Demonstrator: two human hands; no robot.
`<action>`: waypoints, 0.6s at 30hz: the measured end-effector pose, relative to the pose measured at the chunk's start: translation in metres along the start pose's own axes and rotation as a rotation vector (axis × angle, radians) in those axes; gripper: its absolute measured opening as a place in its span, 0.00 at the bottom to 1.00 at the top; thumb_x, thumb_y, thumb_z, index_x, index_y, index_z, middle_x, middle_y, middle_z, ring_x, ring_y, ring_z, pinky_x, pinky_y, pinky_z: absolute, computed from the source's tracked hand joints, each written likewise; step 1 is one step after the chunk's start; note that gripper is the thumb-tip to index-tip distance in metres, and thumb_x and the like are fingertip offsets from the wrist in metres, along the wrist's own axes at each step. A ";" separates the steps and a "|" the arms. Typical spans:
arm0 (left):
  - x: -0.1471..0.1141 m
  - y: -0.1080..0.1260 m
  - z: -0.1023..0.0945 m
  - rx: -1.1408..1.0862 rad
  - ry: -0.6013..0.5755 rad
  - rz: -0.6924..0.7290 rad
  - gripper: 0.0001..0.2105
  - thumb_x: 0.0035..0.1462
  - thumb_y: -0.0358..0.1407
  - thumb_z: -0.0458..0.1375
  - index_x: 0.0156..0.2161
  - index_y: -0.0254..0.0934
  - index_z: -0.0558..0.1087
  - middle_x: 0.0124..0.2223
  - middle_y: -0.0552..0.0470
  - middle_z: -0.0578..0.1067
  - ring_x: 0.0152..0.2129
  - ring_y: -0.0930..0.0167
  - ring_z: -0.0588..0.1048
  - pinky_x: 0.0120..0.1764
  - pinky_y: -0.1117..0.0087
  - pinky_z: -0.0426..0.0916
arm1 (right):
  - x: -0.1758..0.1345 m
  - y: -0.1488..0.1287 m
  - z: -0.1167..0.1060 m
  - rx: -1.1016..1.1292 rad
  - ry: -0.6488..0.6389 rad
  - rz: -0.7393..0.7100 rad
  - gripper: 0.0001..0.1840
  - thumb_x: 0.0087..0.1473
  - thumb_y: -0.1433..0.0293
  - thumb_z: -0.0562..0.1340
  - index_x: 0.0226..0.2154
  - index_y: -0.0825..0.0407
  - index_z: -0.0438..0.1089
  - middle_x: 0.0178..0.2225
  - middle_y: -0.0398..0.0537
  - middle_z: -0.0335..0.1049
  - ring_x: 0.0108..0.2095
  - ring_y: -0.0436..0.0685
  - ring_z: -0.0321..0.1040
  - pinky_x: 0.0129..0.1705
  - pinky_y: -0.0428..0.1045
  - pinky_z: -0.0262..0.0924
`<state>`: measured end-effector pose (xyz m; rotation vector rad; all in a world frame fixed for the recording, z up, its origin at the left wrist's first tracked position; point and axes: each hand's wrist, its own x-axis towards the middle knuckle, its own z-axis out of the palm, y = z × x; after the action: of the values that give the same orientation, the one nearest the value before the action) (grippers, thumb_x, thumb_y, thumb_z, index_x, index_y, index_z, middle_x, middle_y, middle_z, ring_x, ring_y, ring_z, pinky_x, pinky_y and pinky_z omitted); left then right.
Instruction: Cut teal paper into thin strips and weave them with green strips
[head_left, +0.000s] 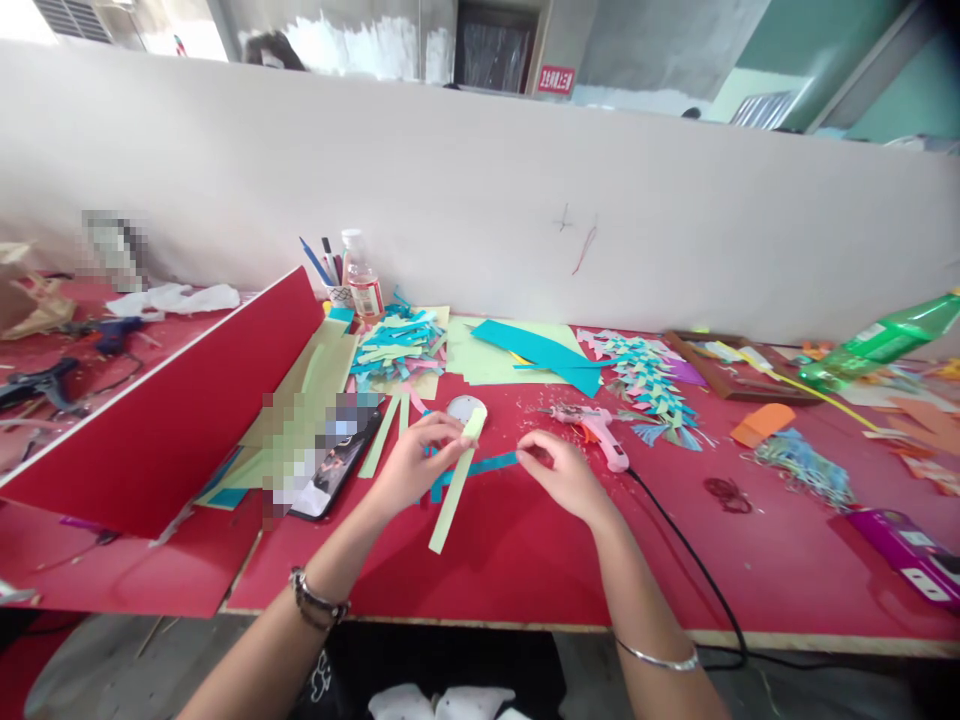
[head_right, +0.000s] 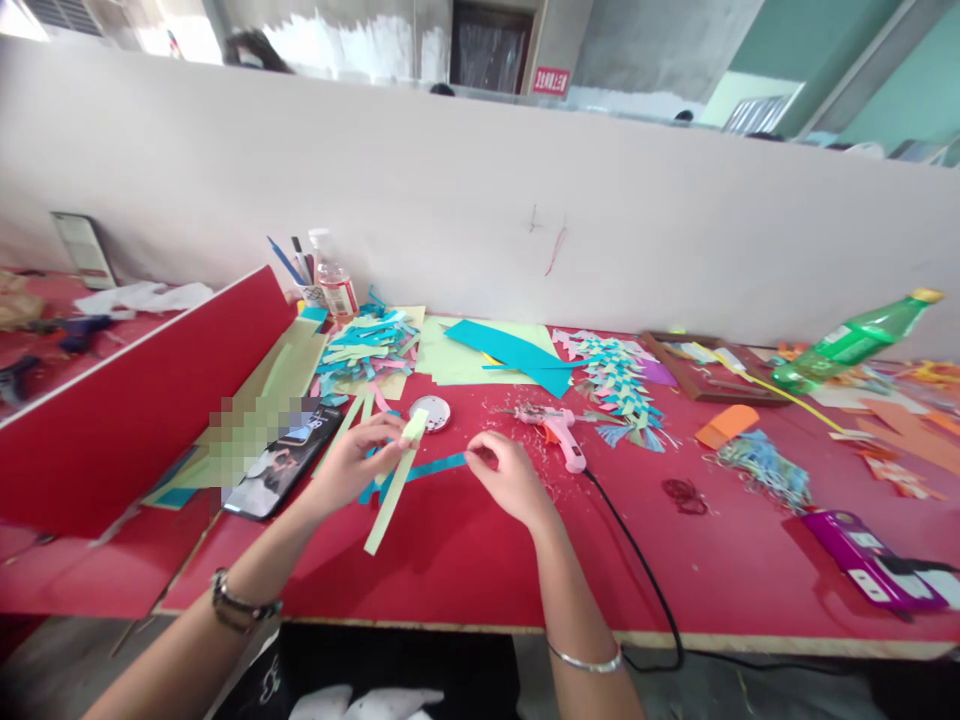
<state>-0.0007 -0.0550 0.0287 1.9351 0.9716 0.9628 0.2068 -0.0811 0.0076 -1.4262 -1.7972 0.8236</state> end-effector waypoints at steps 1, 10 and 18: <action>0.003 -0.001 -0.001 -0.090 0.009 -0.009 0.11 0.53 0.37 0.51 0.28 0.33 0.72 0.34 0.49 0.68 0.36 0.71 0.66 0.39 0.74 0.59 | 0.004 -0.001 0.000 0.060 0.014 -0.007 0.06 0.48 0.67 0.53 0.27 0.52 0.62 0.31 0.45 0.65 0.35 0.53 0.62 0.37 0.47 0.55; 0.028 -0.039 0.006 -0.776 -0.053 -0.280 0.11 0.48 0.41 0.56 0.26 0.33 0.70 0.24 0.55 0.65 0.21 0.78 0.63 0.27 0.77 0.58 | 0.039 -0.016 -0.006 0.601 -0.100 -0.027 0.09 0.51 0.66 0.54 0.22 0.51 0.55 0.28 0.41 0.66 0.25 0.47 0.58 0.30 0.44 0.53; 0.020 -0.052 0.011 -1.015 -0.129 -0.440 0.09 0.49 0.39 0.55 0.29 0.33 0.68 0.32 0.50 0.67 0.28 0.74 0.67 0.31 0.72 0.65 | 0.044 -0.006 0.011 0.879 -0.029 -0.033 0.08 0.48 0.65 0.58 0.27 0.51 0.58 0.24 0.41 0.64 0.24 0.46 0.59 0.27 0.44 0.54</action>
<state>0.0022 -0.0189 -0.0149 0.8729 0.5948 0.8141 0.1877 -0.0399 0.0121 -0.7956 -1.1995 1.3869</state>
